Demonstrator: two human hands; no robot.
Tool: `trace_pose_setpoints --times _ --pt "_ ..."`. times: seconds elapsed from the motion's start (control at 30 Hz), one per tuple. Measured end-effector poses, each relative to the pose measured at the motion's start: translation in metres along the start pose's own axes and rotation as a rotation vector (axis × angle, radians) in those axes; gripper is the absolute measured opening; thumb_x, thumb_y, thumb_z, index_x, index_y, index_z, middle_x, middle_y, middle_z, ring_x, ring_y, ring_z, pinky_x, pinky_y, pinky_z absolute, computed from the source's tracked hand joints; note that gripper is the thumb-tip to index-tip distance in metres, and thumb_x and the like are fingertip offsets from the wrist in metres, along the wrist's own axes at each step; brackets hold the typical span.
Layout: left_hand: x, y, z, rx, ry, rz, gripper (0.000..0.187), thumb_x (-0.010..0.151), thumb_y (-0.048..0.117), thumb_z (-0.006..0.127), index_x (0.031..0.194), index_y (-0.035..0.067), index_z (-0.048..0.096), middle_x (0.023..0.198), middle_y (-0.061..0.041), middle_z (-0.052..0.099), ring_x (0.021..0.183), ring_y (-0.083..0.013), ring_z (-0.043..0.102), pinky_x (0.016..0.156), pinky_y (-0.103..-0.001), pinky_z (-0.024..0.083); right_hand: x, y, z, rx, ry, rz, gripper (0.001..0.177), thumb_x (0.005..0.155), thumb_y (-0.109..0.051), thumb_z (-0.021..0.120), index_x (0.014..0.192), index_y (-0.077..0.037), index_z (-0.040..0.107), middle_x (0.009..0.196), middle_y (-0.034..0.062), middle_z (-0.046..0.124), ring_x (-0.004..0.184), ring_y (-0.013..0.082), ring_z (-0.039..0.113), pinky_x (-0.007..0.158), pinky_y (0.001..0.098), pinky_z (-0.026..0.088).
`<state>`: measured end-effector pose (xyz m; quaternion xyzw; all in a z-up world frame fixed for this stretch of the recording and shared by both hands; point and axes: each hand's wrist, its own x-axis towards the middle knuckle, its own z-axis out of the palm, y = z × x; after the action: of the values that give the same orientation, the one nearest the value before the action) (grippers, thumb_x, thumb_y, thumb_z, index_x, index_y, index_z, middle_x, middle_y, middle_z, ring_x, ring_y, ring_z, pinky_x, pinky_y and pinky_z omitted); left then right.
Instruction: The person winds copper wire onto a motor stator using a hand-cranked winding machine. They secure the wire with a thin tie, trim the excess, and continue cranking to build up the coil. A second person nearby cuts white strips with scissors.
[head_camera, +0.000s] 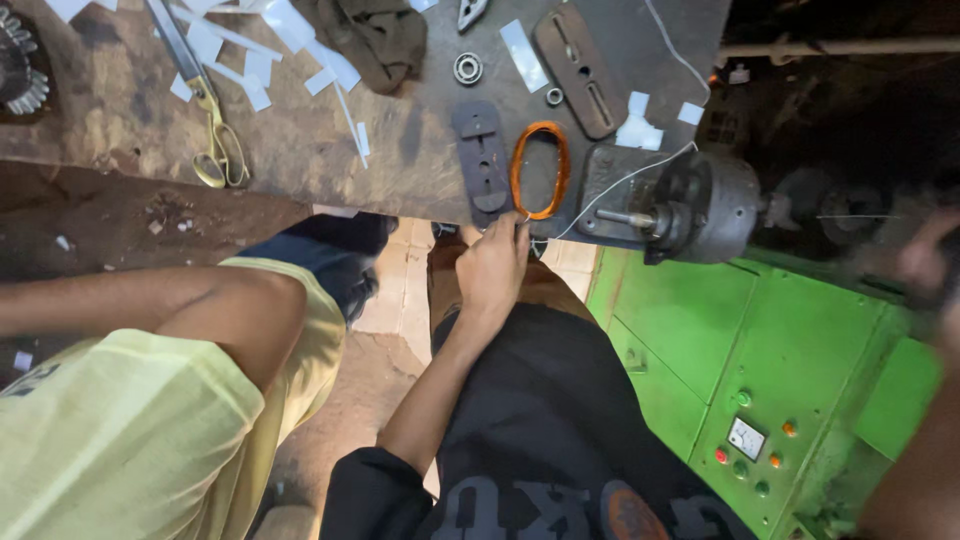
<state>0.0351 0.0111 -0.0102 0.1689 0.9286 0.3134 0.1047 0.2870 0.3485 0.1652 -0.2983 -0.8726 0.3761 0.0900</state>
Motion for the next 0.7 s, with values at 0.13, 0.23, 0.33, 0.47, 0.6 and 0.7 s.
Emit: trace_pose_setpoints --times 0.13,0.23,0.33,0.47,0.6,0.7 --pt "0.000 -0.001 -0.002 -0.018 -0.008 -0.020 0.017 0.097 0.027 0.068 0.106 0.013 0.066 0.092 -0.007 0.075 0.072 -0.0296 0.072 0.059 -0.042 0.055 -0.031 0.016 0.068 0.477 -0.606 0.251 0.055 0.063 -0.037 0.089 0.098 0.002 0.073 0.098 0.0182 0.076 0.094 0.0284 0.072 0.087 0.0453 0.056" --pt "-0.002 -0.003 -0.006 -0.044 0.003 -0.014 0.018 0.097 0.027 0.068 0.108 0.013 0.066 0.093 -0.007 0.074 0.074 -0.0292 0.072 0.061 -0.041 0.056 -0.038 0.020 0.132 0.533 -1.096 -0.012 0.105 0.052 -0.050 0.097 0.137 -0.002 0.058 0.131 0.0109 0.063 0.115 0.0230 0.061 0.096 0.0403 0.049" --pt "-0.002 -0.003 -0.009 -0.026 0.007 -0.030 0.018 0.098 0.027 0.070 0.106 0.012 0.066 0.092 -0.007 0.075 0.073 -0.0291 0.072 0.061 -0.041 0.056 -0.032 0.024 0.182 0.460 -1.306 0.205 0.123 0.047 -0.058 0.096 0.150 -0.008 0.050 0.112 0.0054 0.061 0.103 0.0188 0.060 0.089 0.0351 0.048" --pt "0.002 -0.003 -0.013 -0.070 -0.012 -0.044 0.016 0.096 0.024 0.070 0.105 0.011 0.066 0.092 -0.007 0.075 0.075 -0.0267 0.073 0.062 -0.039 0.056 -0.018 0.033 0.211 0.624 -1.342 0.566 0.128 0.047 -0.058 0.094 0.154 -0.010 0.045 0.086 -0.0004 0.053 0.073 0.0117 0.052 0.062 0.0267 0.041" --pt "0.007 0.000 -0.016 -0.176 0.001 -0.058 0.015 0.096 0.020 0.071 0.105 0.010 0.065 0.091 -0.006 0.074 0.077 -0.0235 0.074 0.064 -0.036 0.056 -0.004 0.036 0.228 0.792 -1.318 0.595 0.123 0.058 -0.050 0.095 0.158 -0.006 0.040 0.085 -0.0003 0.054 0.072 0.0099 0.052 0.062 0.0235 0.041" --pt "0.005 0.004 -0.015 -0.194 0.015 -0.046 0.016 0.096 0.018 0.072 0.108 0.010 0.064 0.092 -0.006 0.073 0.078 -0.0236 0.073 0.065 -0.036 0.056 0.000 0.034 0.241 0.871 -1.291 0.644 0.116 0.064 -0.038 0.094 0.159 -0.005 0.038 0.090 -0.0004 0.055 0.078 0.0106 0.054 0.067 0.0238 0.043"
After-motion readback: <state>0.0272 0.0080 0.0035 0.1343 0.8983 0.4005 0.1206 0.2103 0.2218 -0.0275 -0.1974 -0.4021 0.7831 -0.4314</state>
